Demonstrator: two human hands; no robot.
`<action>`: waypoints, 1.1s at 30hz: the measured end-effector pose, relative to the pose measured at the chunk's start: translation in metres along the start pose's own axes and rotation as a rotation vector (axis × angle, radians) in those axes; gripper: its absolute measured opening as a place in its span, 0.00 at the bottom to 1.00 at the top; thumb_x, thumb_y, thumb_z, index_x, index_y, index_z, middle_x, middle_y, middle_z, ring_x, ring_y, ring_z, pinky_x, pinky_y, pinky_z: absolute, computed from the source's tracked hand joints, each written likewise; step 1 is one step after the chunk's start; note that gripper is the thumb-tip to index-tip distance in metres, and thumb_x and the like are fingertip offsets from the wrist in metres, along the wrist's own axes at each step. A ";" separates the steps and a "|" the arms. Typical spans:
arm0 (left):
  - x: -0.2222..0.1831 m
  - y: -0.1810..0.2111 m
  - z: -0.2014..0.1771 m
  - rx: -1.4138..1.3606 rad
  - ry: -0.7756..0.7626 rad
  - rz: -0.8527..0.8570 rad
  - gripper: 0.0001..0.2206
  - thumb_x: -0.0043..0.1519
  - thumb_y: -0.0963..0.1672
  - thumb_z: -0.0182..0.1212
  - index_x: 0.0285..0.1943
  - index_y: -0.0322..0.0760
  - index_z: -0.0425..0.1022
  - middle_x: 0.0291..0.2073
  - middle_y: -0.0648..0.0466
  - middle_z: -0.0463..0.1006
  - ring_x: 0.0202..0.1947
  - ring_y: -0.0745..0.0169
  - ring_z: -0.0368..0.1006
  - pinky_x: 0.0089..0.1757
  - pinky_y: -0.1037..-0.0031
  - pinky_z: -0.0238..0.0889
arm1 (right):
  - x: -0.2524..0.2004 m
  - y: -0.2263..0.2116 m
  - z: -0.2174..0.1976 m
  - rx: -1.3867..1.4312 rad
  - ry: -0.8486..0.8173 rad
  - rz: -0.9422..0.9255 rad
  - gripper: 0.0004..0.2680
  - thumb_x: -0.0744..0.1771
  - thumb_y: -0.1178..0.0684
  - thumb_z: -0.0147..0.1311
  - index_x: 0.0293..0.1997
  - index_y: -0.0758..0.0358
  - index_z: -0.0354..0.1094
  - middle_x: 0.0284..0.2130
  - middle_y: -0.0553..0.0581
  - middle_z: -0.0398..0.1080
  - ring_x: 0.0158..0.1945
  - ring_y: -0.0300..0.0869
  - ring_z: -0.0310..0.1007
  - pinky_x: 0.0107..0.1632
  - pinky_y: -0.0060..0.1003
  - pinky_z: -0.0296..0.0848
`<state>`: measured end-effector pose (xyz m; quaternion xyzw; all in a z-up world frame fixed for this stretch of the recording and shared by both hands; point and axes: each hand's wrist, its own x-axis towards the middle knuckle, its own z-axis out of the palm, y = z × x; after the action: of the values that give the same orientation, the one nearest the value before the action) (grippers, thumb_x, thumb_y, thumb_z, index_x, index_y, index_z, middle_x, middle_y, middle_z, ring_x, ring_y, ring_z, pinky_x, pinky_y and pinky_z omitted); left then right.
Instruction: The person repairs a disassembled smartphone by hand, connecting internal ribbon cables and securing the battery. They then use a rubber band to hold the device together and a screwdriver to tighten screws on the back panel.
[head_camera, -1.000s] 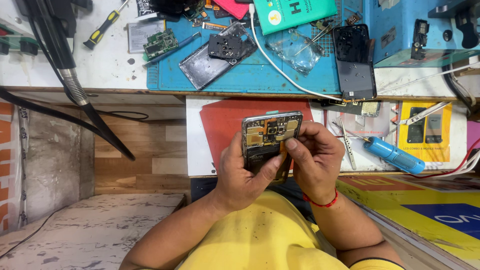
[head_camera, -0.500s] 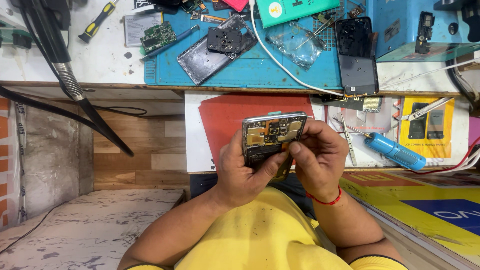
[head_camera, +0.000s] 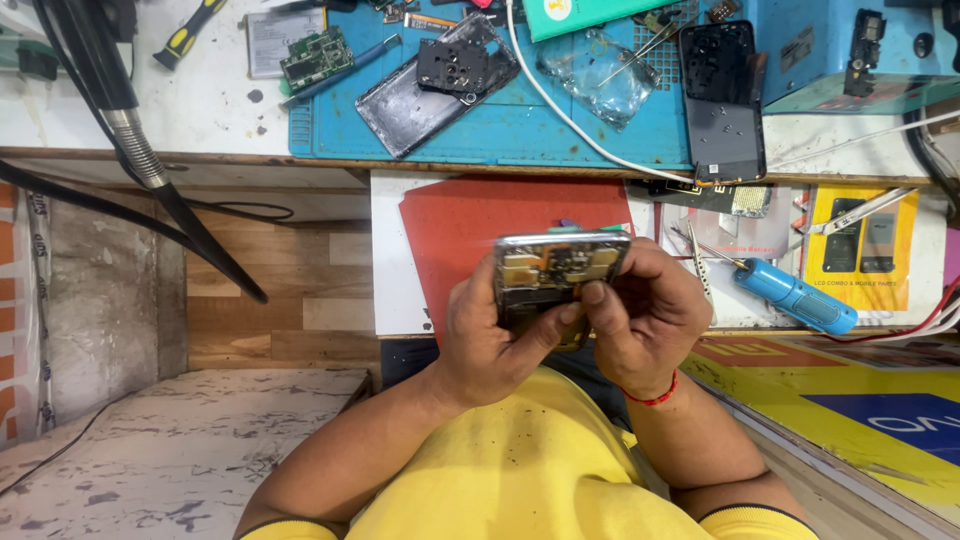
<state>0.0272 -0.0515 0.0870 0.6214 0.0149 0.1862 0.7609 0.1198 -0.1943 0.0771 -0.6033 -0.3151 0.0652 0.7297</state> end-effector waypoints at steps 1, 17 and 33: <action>-0.001 0.000 0.001 0.005 0.001 -0.003 0.17 0.71 0.43 0.64 0.64 0.30 0.67 0.44 0.55 0.82 0.41 0.74 0.79 0.43 0.80 0.77 | -0.001 -0.001 -0.002 0.001 -0.011 0.018 0.06 0.72 0.61 0.54 0.53 0.73 0.67 0.42 0.55 0.73 0.41 0.32 0.71 0.45 0.24 0.72; -0.011 -0.004 0.000 0.164 0.073 0.026 0.14 0.67 0.41 0.66 0.60 0.31 0.73 0.43 0.55 0.82 0.41 0.73 0.79 0.42 0.80 0.75 | -0.007 0.015 -0.011 0.208 -0.082 0.317 0.06 0.71 0.60 0.58 0.52 0.73 0.70 0.39 0.52 0.74 0.41 0.30 0.72 0.48 0.25 0.73; -0.016 -0.017 0.008 -0.315 0.213 -0.089 0.13 0.71 0.41 0.59 0.62 0.31 0.65 0.55 0.53 0.76 0.54 0.72 0.73 0.54 0.78 0.69 | -0.002 -0.016 0.021 -0.528 -0.044 -0.156 0.09 0.65 0.67 0.65 0.47 0.68 0.73 0.43 0.62 0.72 0.46 0.44 0.76 0.49 0.30 0.76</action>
<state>0.0194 -0.0664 0.0692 0.4703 0.0935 0.2172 0.8503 0.1022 -0.1818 0.0924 -0.7450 -0.3826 -0.0628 0.5428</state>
